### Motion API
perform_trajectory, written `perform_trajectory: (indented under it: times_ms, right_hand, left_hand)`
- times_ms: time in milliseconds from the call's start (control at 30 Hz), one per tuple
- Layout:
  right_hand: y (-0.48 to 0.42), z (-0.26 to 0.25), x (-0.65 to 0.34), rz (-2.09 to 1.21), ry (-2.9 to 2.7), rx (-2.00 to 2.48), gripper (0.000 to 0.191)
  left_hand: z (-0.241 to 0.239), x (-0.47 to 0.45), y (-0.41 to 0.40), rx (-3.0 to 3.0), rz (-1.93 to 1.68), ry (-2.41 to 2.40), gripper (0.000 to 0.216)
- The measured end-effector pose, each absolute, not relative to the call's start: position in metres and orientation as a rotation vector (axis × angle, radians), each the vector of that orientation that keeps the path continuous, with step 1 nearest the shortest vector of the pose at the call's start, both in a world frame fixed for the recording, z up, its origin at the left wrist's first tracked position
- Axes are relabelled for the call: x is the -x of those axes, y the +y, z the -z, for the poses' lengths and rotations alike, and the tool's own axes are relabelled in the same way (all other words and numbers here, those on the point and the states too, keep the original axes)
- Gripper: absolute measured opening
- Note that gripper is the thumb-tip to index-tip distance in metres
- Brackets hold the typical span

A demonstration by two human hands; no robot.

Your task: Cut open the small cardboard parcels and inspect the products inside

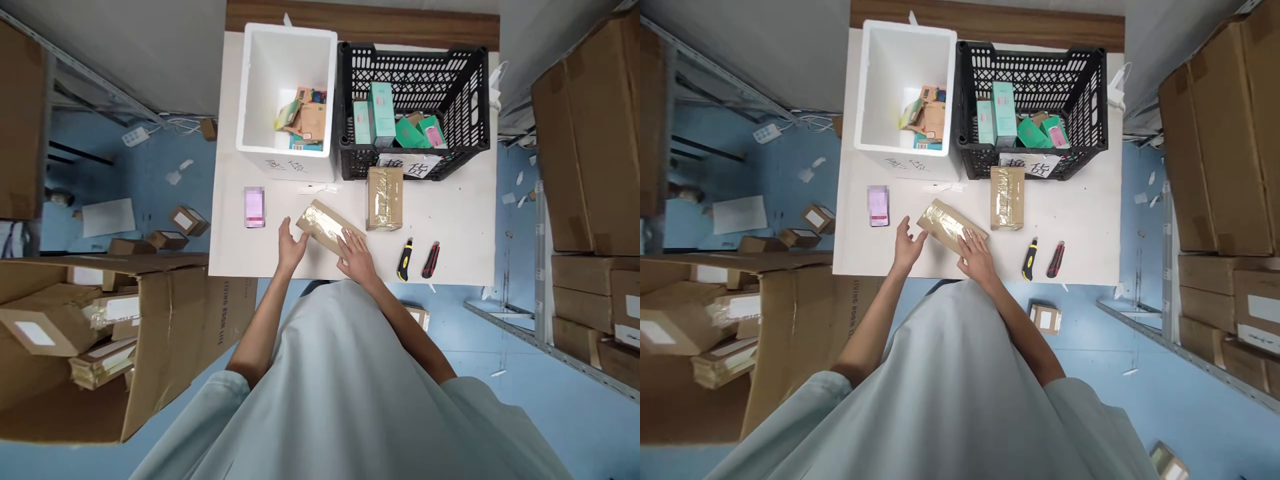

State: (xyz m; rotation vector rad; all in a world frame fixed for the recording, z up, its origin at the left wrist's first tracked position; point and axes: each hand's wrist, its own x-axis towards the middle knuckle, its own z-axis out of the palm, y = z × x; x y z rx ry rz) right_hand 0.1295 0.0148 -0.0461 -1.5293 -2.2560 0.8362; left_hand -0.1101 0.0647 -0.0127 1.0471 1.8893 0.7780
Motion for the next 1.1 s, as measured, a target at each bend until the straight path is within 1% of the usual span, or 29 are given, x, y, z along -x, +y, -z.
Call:
perform_trajectory:
  times_ms: [167,233,267,300,367,400,433,500,600,700,767,833,900,1000,1100]
  right_hand:
    - [-0.017,0.052,-0.158,-0.885,-2.166,1.548,0.067]
    - [-0.030,0.056,-0.165,-0.901,-1.995,1.652,0.069]
    - [-0.037,0.059,-0.167,-0.906,-1.872,1.721,0.075]
    - [-0.043,0.063,-0.170,-0.918,-1.733,1.788,0.084]
    - [-0.055,0.072,-0.173,-0.988,-1.469,1.872,0.110]
    - [-0.060,0.076,-0.174,-1.045,-1.365,1.880,0.119]
    - [-0.065,0.081,-0.174,-1.109,-1.288,1.869,0.125]
    - [-0.070,0.088,-0.173,-1.223,-1.187,1.823,0.128]
    - [-0.070,0.092,-0.167,-1.293,-1.055,1.782,0.126]
    - [-0.068,0.088,-0.161,-1.260,-0.962,1.781,0.119]
    - [-0.066,0.081,-0.157,-1.209,-0.963,1.786,0.109]
    - [-0.066,0.074,-0.154,-1.153,-0.999,1.790,0.097]
    - [-0.064,0.067,-0.149,-1.115,-1.035,1.796,0.091]
    - [-0.056,0.063,-0.139,-1.094,-1.049,1.824,0.087]
    - [-0.041,0.066,-0.131,-1.083,-1.040,1.850,0.078]
  left_hand:
    - [0.033,0.128,0.054,-1.108,-0.599,1.682,0.059]
    - [0.036,0.133,0.040,-1.120,-0.580,1.635,0.058]
    - [0.038,0.135,0.032,-1.113,-0.574,1.615,0.060]
    - [0.040,0.137,0.024,-1.099,-0.564,1.596,0.065]
    - [0.044,0.140,0.011,-1.062,-0.546,1.578,0.081]
    - [0.046,0.141,0.006,-1.049,-0.541,1.576,0.089]
    - [0.048,0.141,0.003,-1.042,-0.540,1.574,0.097]
    - [0.053,0.142,0.001,-1.045,-0.545,1.556,0.106]
    - [0.056,0.142,0.004,-1.079,-0.548,1.467,0.106]
    - [0.055,0.147,0.007,-1.127,-0.573,1.406,0.087]
    - [0.050,0.153,0.004,-1.147,-0.608,1.379,0.073]
    - [0.044,0.160,-0.001,-1.153,-0.647,1.372,0.065]
    - [0.039,0.168,-0.006,-1.162,-0.694,1.399,0.063]
    - [0.036,0.178,-0.003,-1.174,-0.759,1.463,0.061]
    - [0.042,0.187,0.011,-1.123,-0.730,1.536,0.063]
